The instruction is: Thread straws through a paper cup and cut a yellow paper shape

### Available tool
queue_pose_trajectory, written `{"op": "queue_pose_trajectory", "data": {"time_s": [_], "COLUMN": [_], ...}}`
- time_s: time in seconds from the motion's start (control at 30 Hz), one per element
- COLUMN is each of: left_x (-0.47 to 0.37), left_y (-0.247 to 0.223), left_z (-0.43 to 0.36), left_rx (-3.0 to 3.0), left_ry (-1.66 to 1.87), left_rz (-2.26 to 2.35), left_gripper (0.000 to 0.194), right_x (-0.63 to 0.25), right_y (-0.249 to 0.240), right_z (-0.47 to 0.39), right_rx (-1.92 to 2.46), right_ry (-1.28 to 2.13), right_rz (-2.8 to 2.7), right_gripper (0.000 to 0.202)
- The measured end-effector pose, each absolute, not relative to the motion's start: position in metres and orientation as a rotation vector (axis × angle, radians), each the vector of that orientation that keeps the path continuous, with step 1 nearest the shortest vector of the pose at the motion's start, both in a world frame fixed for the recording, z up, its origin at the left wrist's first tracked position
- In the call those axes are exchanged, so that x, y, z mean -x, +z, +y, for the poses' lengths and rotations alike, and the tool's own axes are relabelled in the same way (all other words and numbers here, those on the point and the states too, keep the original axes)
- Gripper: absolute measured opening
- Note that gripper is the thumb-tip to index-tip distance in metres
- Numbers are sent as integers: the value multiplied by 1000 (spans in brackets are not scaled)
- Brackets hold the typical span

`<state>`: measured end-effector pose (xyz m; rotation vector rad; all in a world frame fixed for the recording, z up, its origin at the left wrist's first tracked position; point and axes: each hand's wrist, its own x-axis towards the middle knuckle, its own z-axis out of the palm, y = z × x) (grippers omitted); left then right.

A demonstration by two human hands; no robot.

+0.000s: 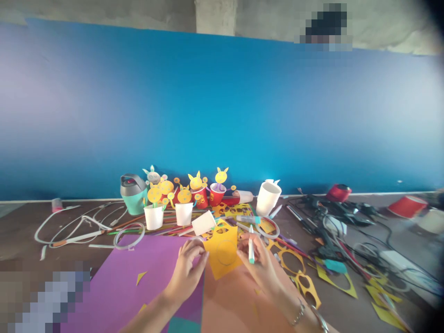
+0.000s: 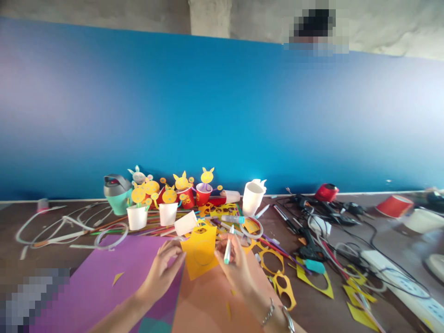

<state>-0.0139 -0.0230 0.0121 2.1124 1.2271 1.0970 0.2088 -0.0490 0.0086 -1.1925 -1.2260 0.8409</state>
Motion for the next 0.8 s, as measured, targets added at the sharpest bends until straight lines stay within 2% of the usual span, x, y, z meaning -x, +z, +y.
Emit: {"op": "queue_pose_trajectory", "data": {"time_s": [0.27,0.4,0.53,0.8], "left_x": [15,20,23,21], "left_y": [10,7,5,4], "left_z": [-22,-18,-14,-14], "left_rx": [-2103,-2063,-2040,-2116], "left_ry": [1138,1261,1350,1337], "left_rz": [1234,1307,1410,1375], "left_gripper": [25,12,7,12], "right_x": [-209,-210,-211,-211], "right_y": [10,14,12,5], "right_z": [-49,-48,-46,-45], "right_rx": [1189,1217,1255,1265], "right_ry": [820,816,832,783], "right_rz": [-1235,-1232,-1211,-1250], "right_gripper": [28,25,26,23]}}
